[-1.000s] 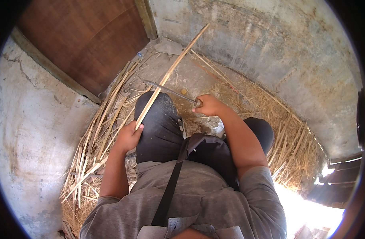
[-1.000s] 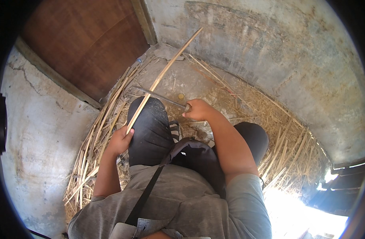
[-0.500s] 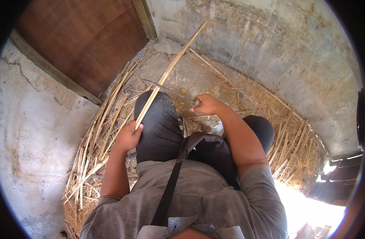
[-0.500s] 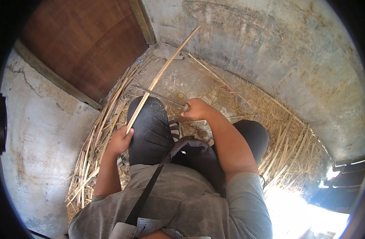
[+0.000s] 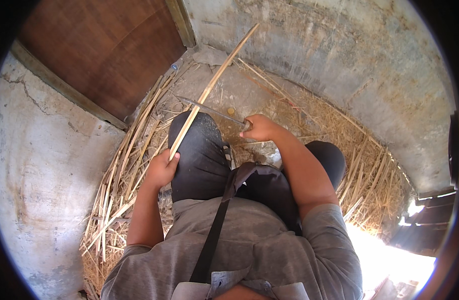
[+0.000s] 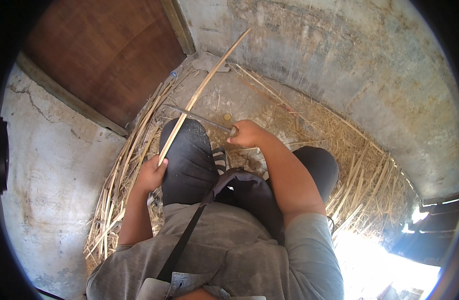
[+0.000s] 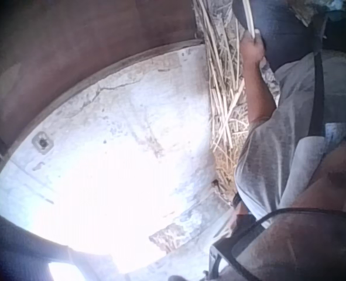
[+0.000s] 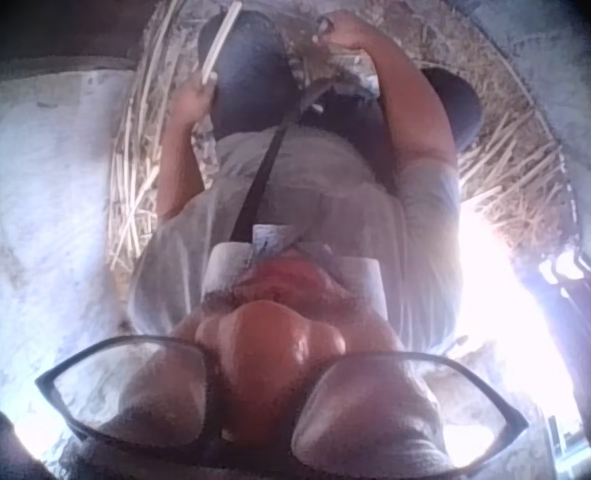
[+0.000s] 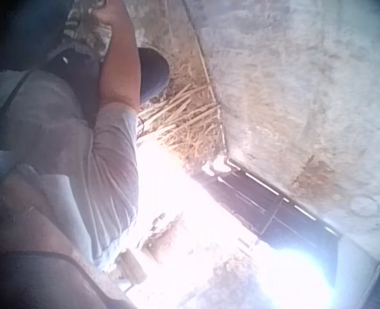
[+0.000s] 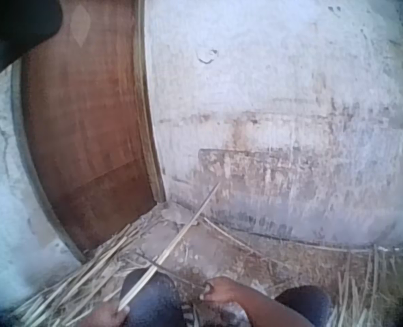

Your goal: The person sits on the floor and uses a knife to split a long bamboo stick into thin strips. They hold the stick against their leg and repeatedly scrape the blade along its length to separate the fibers.

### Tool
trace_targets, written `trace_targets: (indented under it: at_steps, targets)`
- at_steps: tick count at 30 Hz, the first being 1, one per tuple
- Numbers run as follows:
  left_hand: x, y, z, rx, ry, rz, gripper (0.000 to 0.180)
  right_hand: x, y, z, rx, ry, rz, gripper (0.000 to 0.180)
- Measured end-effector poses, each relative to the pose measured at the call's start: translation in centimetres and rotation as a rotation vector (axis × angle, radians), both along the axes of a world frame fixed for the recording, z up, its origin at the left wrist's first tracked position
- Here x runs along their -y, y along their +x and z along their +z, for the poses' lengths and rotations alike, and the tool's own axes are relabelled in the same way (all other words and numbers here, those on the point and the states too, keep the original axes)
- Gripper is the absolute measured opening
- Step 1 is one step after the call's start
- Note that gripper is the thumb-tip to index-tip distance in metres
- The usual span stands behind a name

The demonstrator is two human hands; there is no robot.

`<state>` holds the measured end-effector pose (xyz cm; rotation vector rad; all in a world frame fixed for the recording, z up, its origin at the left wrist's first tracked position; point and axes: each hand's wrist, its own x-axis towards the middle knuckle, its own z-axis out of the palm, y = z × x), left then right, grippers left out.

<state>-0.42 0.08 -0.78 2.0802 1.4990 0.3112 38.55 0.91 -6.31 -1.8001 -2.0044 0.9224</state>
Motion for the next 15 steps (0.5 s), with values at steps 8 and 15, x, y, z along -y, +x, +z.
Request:
trace_targets:
  at_steps: [8,15]
  targets:
    - [-0.2,-0.2,-0.4,0.026,-0.01,-0.002,0.041,0.1,0.0,-0.4,0.002,0.025,0.005,0.054]
    - [-0.3,-0.4,-0.8,0.081,-0.022,-0.002,0.042,0.2,-0.1,-0.4,-0.01,0.027,0.006,0.053]
